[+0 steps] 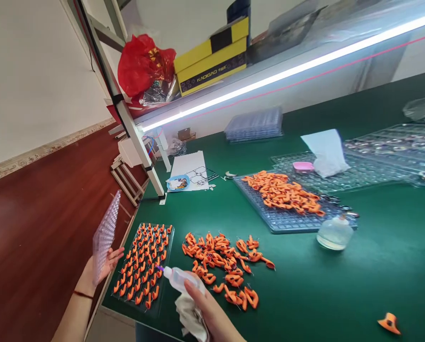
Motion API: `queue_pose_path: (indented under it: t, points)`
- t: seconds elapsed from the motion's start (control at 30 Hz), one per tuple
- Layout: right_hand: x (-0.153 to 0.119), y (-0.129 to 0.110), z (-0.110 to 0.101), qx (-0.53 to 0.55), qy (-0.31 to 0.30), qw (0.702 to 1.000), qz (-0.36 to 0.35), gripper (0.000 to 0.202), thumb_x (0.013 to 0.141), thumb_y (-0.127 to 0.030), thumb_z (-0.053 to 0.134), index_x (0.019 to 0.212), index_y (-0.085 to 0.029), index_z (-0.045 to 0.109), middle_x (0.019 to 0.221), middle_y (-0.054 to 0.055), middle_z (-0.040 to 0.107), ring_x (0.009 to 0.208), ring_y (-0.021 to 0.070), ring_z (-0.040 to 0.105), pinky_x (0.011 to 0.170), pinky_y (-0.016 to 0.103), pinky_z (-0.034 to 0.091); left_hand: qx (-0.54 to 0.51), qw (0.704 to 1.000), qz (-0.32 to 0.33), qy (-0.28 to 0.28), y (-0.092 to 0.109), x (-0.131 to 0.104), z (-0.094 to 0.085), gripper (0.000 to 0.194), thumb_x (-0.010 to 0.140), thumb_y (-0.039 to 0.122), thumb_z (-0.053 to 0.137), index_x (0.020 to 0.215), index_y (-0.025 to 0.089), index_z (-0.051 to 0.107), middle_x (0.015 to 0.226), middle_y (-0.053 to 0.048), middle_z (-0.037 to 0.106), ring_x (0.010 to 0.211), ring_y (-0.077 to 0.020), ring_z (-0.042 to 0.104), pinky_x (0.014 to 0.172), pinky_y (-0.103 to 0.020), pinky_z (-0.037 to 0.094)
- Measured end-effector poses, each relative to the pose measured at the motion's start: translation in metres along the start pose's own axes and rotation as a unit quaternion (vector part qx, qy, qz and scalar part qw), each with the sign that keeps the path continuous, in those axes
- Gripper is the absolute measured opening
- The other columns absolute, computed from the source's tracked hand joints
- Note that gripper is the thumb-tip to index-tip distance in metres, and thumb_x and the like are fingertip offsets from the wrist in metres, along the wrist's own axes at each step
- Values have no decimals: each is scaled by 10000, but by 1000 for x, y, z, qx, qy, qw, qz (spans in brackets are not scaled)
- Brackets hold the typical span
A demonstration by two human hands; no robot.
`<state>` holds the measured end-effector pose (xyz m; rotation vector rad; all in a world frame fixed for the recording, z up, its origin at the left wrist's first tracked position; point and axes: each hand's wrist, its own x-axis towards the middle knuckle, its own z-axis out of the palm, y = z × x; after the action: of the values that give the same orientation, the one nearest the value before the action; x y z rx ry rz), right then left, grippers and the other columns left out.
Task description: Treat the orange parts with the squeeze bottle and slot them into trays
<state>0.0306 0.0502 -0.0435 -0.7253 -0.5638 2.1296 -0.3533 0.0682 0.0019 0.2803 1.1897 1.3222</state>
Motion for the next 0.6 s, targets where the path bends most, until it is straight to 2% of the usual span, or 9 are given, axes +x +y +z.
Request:
queue_pose_path:
  t: [0.07,0.13,0.23,0.4,0.6]
  points:
    - [15,-3,16,32,-9,999,4,524,699,-567,855,1066,-219,716,822,7,716,627,126,619,541,212,489,4,1000,-12,-7,-1,8,3,362,954,356,621,1260,168,577,1263,-100,608,1065,-233,640,885,-444,565]
    - [24,-7,28,58,-15,998,9,525,637,-540,901,1026,-226,740,911,19,754,705,142,657,598,210,515,6,1000,-17,-8,-4,13,5,359,954,356,620,1258,169,578,1260,-99,610,1062,-232,640,882,-442,566]
    - [30,-10,40,85,-23,996,17,491,632,-506,911,1007,-225,764,1053,48,773,792,164,693,680,222,551,5,1000,-18,-4,-6,17,9,354,955,355,619,1255,170,579,1256,-98,611,1057,-230,642,878,-438,568]
    - [29,-14,55,115,-31,993,18,506,613,-514,919,1011,-233,787,965,46,793,768,180,711,779,268,585,10,1000,-25,8,-2,19,21,348,953,344,624,1249,168,581,1245,-97,616,1047,-229,644,865,-432,572]
    - [31,-28,62,130,-25,991,3,457,568,-475,947,941,-249,811,901,12,796,670,131,681,637,191,566,20,999,-32,33,3,24,42,352,955,349,620,1251,165,579,1241,-96,616,1037,-224,647,860,-426,573]
